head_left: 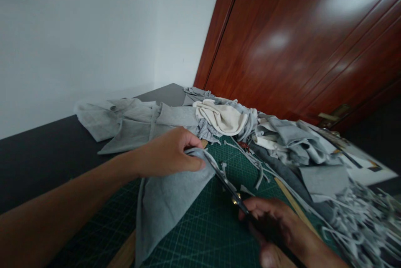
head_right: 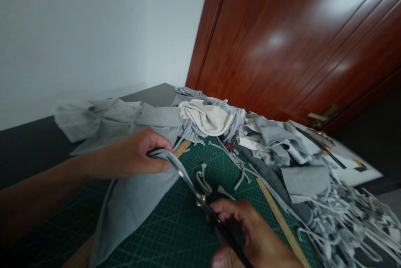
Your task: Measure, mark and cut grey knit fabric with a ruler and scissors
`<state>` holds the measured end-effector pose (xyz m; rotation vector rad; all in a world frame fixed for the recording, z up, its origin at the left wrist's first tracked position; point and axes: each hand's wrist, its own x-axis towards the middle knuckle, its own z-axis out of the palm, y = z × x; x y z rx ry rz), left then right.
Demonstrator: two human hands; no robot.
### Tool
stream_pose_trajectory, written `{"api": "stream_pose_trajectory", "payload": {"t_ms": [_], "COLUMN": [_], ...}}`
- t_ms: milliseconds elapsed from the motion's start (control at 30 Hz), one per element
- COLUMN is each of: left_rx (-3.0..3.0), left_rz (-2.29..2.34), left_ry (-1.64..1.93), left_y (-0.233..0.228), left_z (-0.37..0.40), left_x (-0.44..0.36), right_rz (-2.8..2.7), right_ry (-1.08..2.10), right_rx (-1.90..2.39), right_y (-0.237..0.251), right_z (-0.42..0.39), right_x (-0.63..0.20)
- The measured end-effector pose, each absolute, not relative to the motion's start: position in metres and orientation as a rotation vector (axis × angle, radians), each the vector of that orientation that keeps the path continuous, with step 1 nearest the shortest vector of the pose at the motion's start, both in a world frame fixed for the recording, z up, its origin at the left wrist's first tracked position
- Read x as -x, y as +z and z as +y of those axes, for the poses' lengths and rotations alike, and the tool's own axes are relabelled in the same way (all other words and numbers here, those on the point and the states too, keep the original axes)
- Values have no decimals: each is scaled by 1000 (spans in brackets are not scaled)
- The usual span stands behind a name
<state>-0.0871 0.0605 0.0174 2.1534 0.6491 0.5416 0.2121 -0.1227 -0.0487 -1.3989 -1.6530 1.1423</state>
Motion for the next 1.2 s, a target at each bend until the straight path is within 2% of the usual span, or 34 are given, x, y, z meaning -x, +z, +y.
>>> {"api": "stream_pose_trajectory", "payload": {"t_ms": [200, 500, 833, 1200], "left_rx": [-2163, -2160, -2126, -2151], "left_rz": [635, 647, 575, 451], "left_ry": [521, 478, 423, 383], "left_y": [15, 15, 18, 16], "left_z": [59, 58, 55, 67], "left_x": [83, 82, 84, 97], "right_rz": [-1777, -1795, -1889, -1900], "right_ry": [1296, 1272, 733, 566], "right_rx": [1350, 1409, 1515, 1429], "right_y": [-47, -41, -58, -62], "right_z": [-109, -115, -146, -151], "right_x": [-219, -217, -234, -238]}}
